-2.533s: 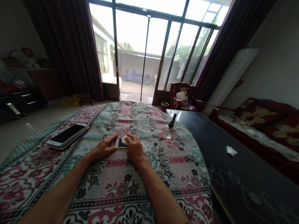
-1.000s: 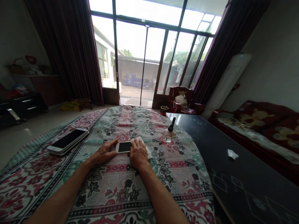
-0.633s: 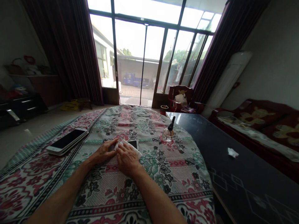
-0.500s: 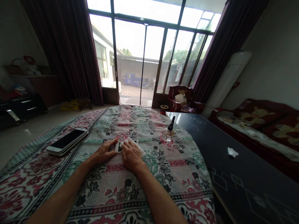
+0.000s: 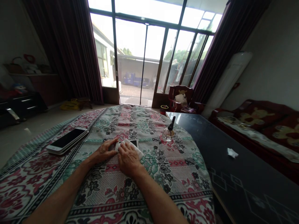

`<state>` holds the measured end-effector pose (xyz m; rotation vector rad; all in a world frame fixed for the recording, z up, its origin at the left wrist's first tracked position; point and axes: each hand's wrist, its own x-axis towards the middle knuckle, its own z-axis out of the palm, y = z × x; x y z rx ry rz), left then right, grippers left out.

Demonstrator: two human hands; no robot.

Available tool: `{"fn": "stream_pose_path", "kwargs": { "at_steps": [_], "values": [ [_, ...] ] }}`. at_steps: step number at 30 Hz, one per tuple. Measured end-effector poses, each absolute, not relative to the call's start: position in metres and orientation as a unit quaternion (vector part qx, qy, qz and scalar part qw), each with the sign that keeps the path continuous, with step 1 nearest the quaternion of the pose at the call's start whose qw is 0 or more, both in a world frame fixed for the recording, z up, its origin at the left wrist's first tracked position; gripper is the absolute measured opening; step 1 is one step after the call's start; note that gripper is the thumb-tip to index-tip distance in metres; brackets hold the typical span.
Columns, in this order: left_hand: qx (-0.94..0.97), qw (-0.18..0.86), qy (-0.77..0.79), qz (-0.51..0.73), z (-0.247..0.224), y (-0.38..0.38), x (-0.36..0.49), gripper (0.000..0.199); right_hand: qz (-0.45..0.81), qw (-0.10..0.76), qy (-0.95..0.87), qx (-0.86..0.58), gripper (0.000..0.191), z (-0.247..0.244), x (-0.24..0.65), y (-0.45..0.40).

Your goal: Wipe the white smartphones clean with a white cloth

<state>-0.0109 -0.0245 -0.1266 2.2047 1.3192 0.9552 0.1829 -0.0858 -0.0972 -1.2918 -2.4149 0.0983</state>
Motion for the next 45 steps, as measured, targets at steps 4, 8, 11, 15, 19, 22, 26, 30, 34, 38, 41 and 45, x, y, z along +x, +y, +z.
{"fn": "stream_pose_path", "kwargs": {
  "at_steps": [4,8,11,15,19,22,26,30,34,38,41,45],
  "values": [
    [0.786,0.205,0.472,0.343,-0.126,-0.025,-0.011,0.062,0.048,0.199,-0.873,-0.444,0.041,-0.097,0.177,-0.085],
    [0.797,0.203,0.471,0.321,-0.122,-0.025,-0.012,0.068,0.043,0.203,-0.841,-0.500,0.041,-0.098,0.195,-0.069],
    [0.804,0.198,0.469,0.308,-0.121,-0.025,-0.013,0.069,0.031,0.206,-0.806,-0.554,0.043,-0.098,0.208,-0.062],
    [0.803,0.195,0.471,0.309,-0.123,-0.024,-0.013,0.067,0.023,0.209,-0.781,-0.588,0.045,-0.098,0.211,-0.064],
    [0.795,0.200,0.471,0.325,-0.126,-0.022,-0.013,0.063,0.030,0.200,-0.823,-0.530,0.045,-0.099,0.198,-0.073],
    [0.794,0.201,0.466,0.335,-0.129,-0.021,-0.012,0.062,0.030,0.198,-0.858,-0.474,0.045,-0.101,0.184,-0.078],
    [0.788,0.194,0.472,0.344,-0.131,-0.020,-0.012,0.060,0.024,0.198,-0.878,-0.434,0.043,-0.099,0.175,-0.073],
    [0.795,0.181,0.472,0.335,-0.131,-0.020,-0.012,0.062,0.024,0.193,-0.864,-0.465,0.043,-0.095,0.185,-0.056],
    [0.802,0.172,0.472,0.322,-0.129,-0.020,-0.010,0.064,0.019,0.195,-0.813,-0.549,0.045,-0.095,0.203,-0.045],
    [0.797,0.177,0.481,0.319,-0.128,-0.019,-0.010,0.066,0.012,0.206,-0.785,-0.583,0.048,-0.101,0.203,-0.052],
    [0.793,0.179,0.483,0.324,-0.128,-0.019,-0.010,0.066,0.026,0.197,-0.811,-0.549,0.049,-0.104,0.189,-0.065],
    [0.796,0.173,0.479,0.328,-0.128,-0.019,-0.010,0.062,0.036,0.191,-0.862,-0.468,0.050,-0.105,0.170,-0.077]
  ]
}}
